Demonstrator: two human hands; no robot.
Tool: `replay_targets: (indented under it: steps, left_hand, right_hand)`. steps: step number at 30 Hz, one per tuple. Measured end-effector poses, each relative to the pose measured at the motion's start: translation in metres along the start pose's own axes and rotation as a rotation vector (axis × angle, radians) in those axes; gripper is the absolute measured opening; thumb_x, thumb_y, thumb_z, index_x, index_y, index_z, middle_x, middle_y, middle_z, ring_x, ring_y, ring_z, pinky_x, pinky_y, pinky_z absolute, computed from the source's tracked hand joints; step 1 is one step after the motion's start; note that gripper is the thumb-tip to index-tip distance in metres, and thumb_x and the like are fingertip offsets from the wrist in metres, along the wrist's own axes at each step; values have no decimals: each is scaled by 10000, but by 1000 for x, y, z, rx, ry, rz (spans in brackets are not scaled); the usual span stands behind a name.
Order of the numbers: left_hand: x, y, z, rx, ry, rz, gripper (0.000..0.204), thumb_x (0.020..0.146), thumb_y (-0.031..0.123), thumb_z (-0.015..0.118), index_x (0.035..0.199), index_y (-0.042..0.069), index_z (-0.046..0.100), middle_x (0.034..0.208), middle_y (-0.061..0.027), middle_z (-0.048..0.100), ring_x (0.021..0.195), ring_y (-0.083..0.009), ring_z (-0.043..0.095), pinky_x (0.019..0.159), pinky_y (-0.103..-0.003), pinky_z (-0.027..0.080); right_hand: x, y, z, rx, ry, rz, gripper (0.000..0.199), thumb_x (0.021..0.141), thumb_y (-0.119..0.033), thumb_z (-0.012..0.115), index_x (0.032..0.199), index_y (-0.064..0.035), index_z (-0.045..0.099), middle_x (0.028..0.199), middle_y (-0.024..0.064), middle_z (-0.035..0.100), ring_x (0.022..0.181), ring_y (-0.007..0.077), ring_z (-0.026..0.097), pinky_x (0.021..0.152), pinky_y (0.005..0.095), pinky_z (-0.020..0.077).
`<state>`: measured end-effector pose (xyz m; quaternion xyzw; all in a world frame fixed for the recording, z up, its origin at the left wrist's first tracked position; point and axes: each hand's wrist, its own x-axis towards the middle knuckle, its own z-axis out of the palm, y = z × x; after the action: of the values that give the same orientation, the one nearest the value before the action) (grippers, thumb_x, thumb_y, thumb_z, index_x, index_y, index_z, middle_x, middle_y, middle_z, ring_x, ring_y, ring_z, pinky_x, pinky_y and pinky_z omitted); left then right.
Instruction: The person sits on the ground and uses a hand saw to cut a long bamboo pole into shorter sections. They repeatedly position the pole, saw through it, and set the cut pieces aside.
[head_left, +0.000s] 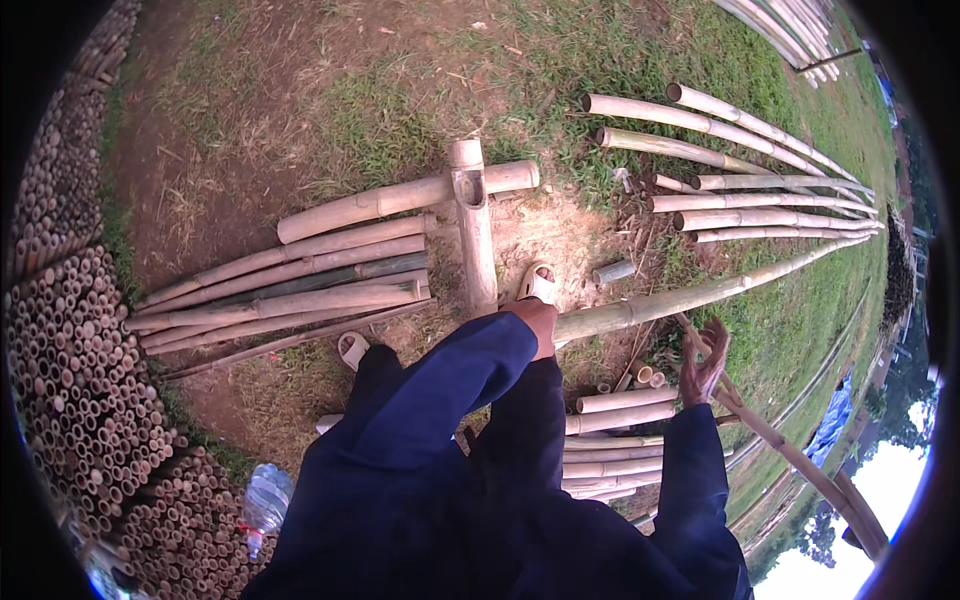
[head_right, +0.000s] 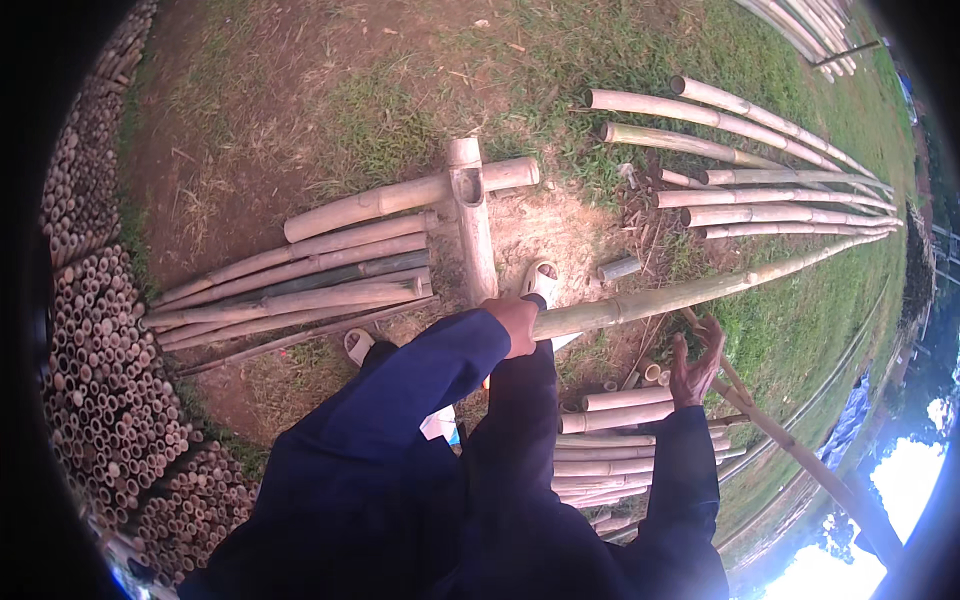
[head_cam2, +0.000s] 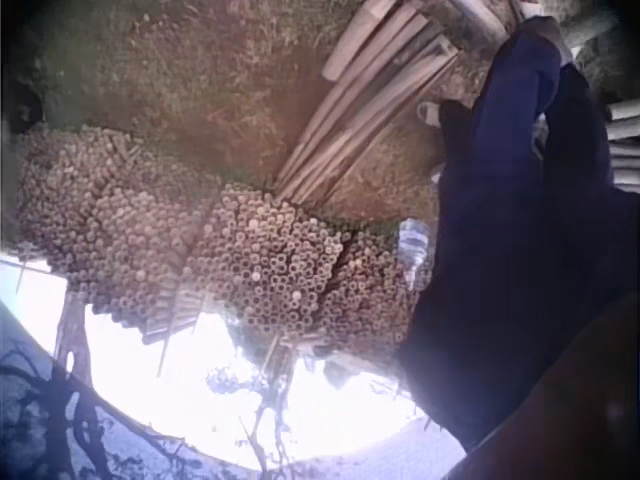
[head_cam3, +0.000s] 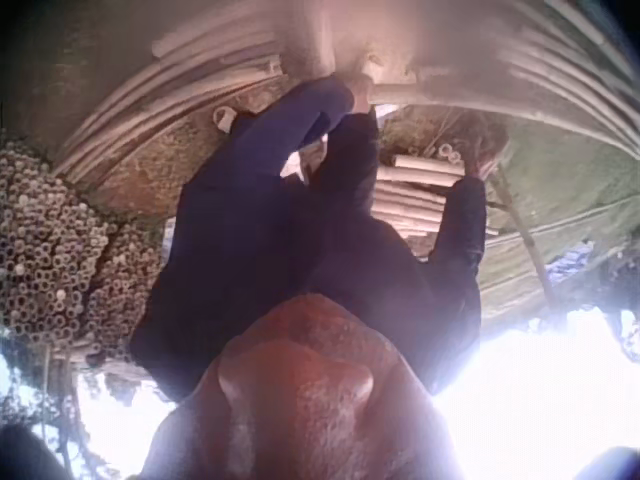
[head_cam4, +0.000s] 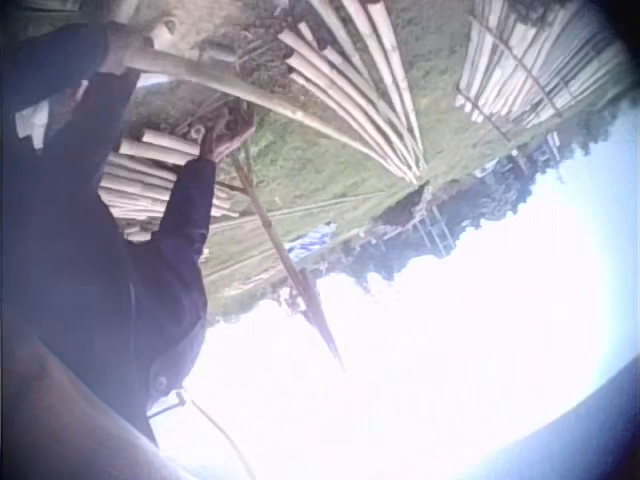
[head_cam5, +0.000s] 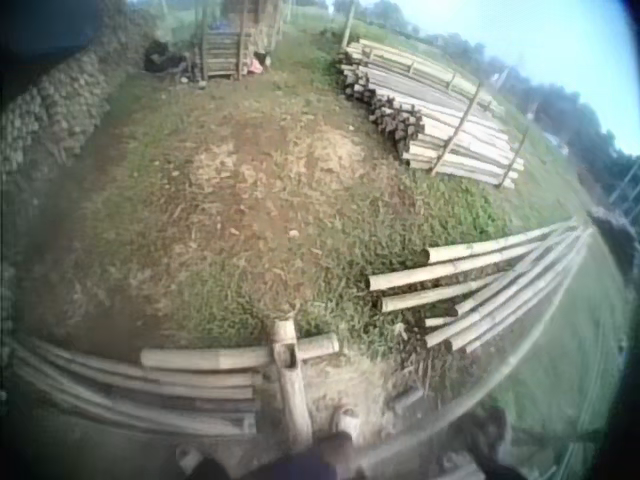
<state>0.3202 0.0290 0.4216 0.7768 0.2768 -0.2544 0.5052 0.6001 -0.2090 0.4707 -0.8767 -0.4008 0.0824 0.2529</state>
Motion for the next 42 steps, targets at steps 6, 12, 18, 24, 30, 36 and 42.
replay_targets:
  steps: [6, 12, 18, 24, 30, 36, 42]
  left_hand:
    - [-176, -237, 31, 160, 45, -130, 500, 792, 320, 821, 1198, 82, 650, 1012, -177, 762, 988, -387, 743, 892, -515, 579]
    - [-335, -466, 49, 253, 97, -348, 534, 759, 249, 874, 1226, 120, 648, 1123, -131, 750, 1064, -345, 721, 935, -505, 565]
    - [-399, -681, 66, 379, 208, -600, 595, 760, 184, 872, 1304, 168, 631, 1228, -82, 698, 1223, -303, 628, 1054, -483, 481]
    - [-333, -821, 124, 404, 154, -900, 484, 882, 122, 730, 1342, 194, 599, 1321, -39, 639, 1339, -228, 538, 1124, -457, 392]
    - [-298, -799, 137, 278, 542, -922, 507, 911, 147, 714, 1388, 195, 547, 1330, -55, 628, 1307, -267, 568, 1084, -461, 434]
    - [-318, -766, 164, -36, 576, -740, 555, 913, 185, 736, 1422, 140, 521, 1324, -148, 605, 1237, -373, 607, 1038, -525, 486]
    - [-307, -678, 247, -628, 406, -351, 574, 903, 233, 771, 1390, 18, 556, 1340, -251, 658, 1241, -381, 659, 1033, -473, 527]
  right_hand:
    - [-30, -58, 57, 13, -272, -6, 604, 965, -306, 712, 1476, -64, 499, 1278, 159, 600, 1053, 289, 628, 950, 469, 499]
    - [-134, -171, 111, -97, -444, 2, 591, 951, -231, 725, 1465, -39, 506, 1281, 171, 600, 1000, 276, 645, 921, 445, 511]
    - [-193, -242, 105, -230, -593, -40, 619, 943, -225, 734, 1481, -33, 497, 1286, 166, 628, 996, 266, 657, 907, 438, 521]
    - [-225, -260, 96, -387, -606, 206, 606, 967, -273, 709, 1497, -70, 497, 1254, 190, 653, 993, 289, 666, 891, 435, 531]
    - [-300, -270, 101, -317, -607, 445, 584, 993, -306, 703, 1502, -92, 513, 1212, 155, 658, 951, 247, 654, 837, 396, 522]
    - [-357, -316, 113, -223, -675, 489, 615, 968, -292, 727, 1497, -78, 498, 1217, 164, 644, 980, 272, 680, 828, 407, 574]
    - [-363, -344, 91, -372, -402, 435, 521, 904, -283, 771, 1367, -100, 613, 1182, 176, 632, 1030, 339, 662, 904, 455, 544]
